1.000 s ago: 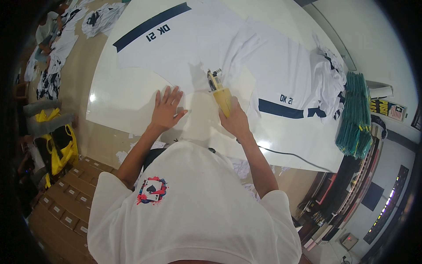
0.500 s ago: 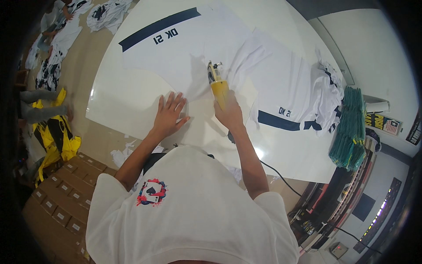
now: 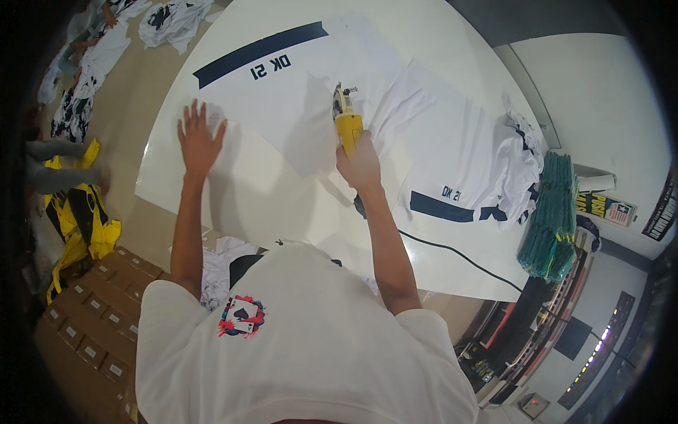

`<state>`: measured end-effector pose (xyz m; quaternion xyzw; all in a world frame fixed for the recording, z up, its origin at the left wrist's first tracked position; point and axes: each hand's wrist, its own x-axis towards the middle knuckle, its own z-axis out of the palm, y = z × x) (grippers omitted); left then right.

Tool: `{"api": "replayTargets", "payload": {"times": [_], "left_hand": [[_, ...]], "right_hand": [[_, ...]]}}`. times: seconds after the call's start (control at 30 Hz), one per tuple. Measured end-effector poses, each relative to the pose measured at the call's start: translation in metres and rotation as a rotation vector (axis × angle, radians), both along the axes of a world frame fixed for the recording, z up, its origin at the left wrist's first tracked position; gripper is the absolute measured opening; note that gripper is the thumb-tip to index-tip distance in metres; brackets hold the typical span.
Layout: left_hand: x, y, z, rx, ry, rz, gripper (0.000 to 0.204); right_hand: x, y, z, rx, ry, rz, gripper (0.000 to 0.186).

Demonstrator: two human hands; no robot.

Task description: The person places white garment pieces on a white table and uses a yellow rotary cutter to trim along the edges of the printed black details.

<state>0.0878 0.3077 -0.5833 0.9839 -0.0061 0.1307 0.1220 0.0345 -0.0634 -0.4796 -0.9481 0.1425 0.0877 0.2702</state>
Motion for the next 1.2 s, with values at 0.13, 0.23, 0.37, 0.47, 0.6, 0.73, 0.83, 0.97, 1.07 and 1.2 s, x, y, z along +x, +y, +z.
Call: {"api": "replayTargets", "payload": {"times": [0.13, 0.23, 0.37, 0.47, 0.6, 0.73, 0.83, 0.97, 1.07, 1.2], "left_hand": [[0.013, 0.030, -0.013, -0.026, 0.025, 0.054, 0.078], [0.013, 0.032, -0.017, -0.013, 0.032, 0.056, 0.079], [0.014, 0.031, -0.015, 0.017, 0.043, 0.034, 0.074], [0.014, 0.032, -0.011, 0.045, 0.101, 0.027, 0.069], [0.014, 0.033, -0.005, 0.031, 0.152, 0.032, 0.067], [0.016, 0.034, -0.003, -0.017, 0.119, 0.019, 0.067], [0.017, 0.035, -0.002, -0.042, 0.101, 0.012, 0.067], [0.017, 0.036, -0.002, -0.039, 0.128, 0.023, 0.066], [0.018, 0.036, -0.002, -0.071, 0.106, 0.023, 0.066], [0.018, 0.037, -0.001, -0.063, 0.140, 0.038, 0.066]], "right_hand": [[0.015, 0.007, -0.001, -0.046, 0.037, -0.033, 0.049], [0.025, 0.011, -0.005, -0.084, 0.003, -0.033, 0.049], [0.038, 0.014, -0.010, -0.047, -0.066, -0.009, 0.055], [0.049, 0.019, -0.013, -0.055, -0.063, -0.037, 0.055], [0.062, 0.027, -0.013, -0.043, -0.069, -0.066, 0.056], [0.076, 0.036, -0.013, -0.082, -0.053, -0.115, 0.050], [0.086, 0.042, -0.012, -0.086, -0.055, -0.130, 0.050], [0.100, 0.046, -0.011, -0.112, -0.039, -0.179, 0.053], [0.112, 0.048, -0.012, -0.125, -0.025, -0.199, 0.055], [0.128, 0.047, -0.016, -0.131, -0.014, -0.247, 0.057]]}}
